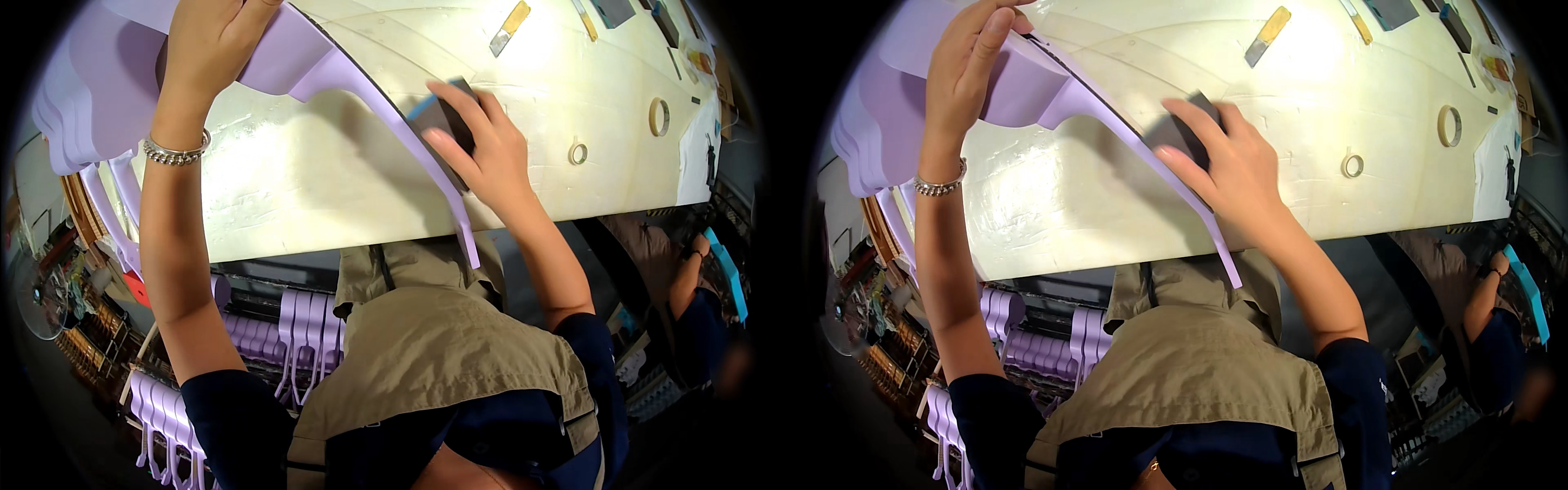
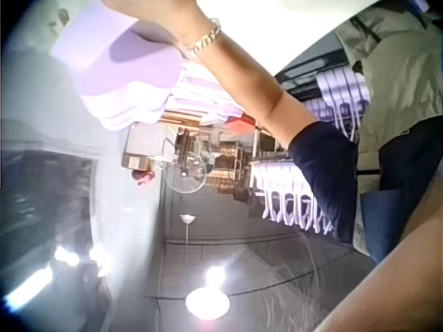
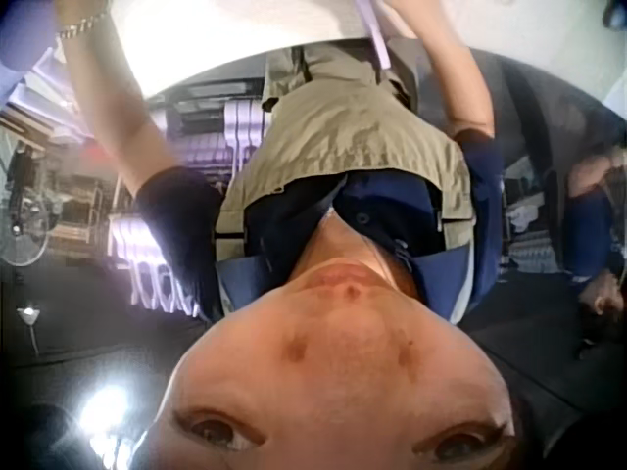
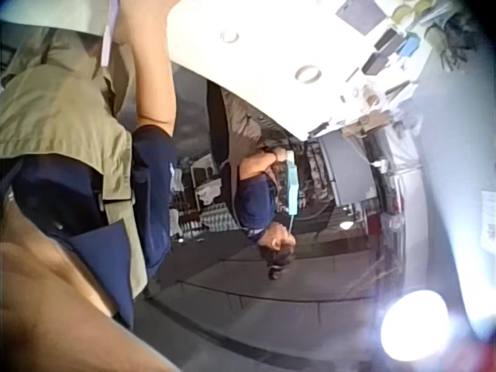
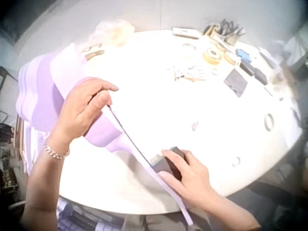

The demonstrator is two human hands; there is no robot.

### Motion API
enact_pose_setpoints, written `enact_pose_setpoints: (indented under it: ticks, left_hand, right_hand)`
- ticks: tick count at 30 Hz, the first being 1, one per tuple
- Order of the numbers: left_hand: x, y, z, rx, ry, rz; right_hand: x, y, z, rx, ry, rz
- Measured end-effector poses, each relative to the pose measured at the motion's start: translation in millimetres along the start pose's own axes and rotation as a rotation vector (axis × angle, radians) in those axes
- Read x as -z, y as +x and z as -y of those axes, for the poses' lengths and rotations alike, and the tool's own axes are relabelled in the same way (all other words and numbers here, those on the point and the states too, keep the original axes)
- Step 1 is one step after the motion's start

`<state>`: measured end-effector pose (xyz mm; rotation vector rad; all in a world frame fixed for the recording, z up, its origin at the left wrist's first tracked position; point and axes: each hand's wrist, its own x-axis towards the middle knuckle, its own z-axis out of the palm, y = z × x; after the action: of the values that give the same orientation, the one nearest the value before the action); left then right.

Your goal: The person repeatedly picks up light purple plastic parts from a rack, places them on a workbench, and sands the edges using a sanding block. The person also uses a small tool to scrape or clean the edges of the parts. After finishing, the person returns the parts to the rack and repeats the process with new items.

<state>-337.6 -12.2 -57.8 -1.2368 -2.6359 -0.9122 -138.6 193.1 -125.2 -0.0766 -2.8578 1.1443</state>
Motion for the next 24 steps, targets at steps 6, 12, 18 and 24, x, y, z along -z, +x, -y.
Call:
enact_pose_setpoints:
  ticks: [6, 12, 18, 24]
  left_hand:
    - [-52, 10, 118, -0.646, 0.281, -0.564]
    - [-1, 0, 1, 0.000, -0.091, -0.039]
    - [-1, 0, 7, -0.072, -0.096, -0.047]
    - [-2, -1, 10, -0.076, -0.095, -0.075]
  right_hand:
    - [-13, 29, 11, 0.036, 0.028, -0.041]
    - [-22, 64, 22, 0.037, -0.023, -0.064]
    - [-26, 73, 26, 0.055, -0.027, -0.088]
    - [-24, 75, 27, 0.056, -0.021, -0.070]
